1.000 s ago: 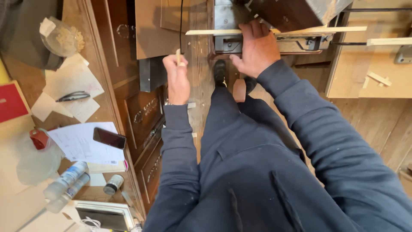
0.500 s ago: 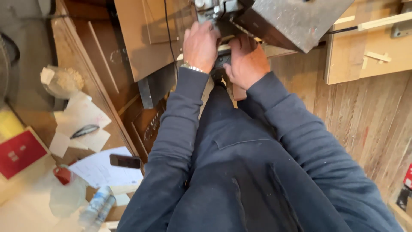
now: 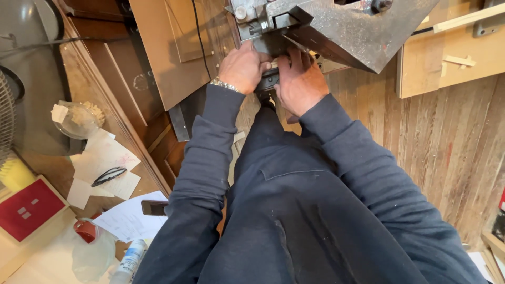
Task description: Cutting and measuring wooden molding pieces to create a picture frame using a manual miter chopper.
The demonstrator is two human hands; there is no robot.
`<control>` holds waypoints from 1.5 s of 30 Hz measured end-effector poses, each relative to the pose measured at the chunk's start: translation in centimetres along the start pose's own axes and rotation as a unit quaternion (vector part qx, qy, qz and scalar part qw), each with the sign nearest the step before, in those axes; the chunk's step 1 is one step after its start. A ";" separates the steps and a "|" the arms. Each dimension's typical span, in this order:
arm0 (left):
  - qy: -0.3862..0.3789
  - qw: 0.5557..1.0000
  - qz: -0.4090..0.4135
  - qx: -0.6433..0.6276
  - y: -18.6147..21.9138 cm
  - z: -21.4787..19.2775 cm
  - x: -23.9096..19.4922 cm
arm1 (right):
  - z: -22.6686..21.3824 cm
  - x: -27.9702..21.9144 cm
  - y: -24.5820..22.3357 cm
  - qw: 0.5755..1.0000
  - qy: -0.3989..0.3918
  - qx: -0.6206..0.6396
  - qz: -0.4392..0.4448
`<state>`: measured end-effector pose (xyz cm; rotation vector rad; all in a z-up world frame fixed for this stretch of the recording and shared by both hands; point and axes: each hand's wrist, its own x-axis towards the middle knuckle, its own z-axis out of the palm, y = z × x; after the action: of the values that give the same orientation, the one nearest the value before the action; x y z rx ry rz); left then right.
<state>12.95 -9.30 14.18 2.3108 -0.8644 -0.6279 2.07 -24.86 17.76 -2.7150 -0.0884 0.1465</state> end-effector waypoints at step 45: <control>-0.030 0.999 -0.010 -0.041 0.3 0.4 -0.1 | -6.2 -5.4 21.7 0.999 -0.017 0.023 0.027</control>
<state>12.56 -9.56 14.07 2.2397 -0.8283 -0.7299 -1.74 -47.64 14.96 -2.6698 -0.0215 0.2086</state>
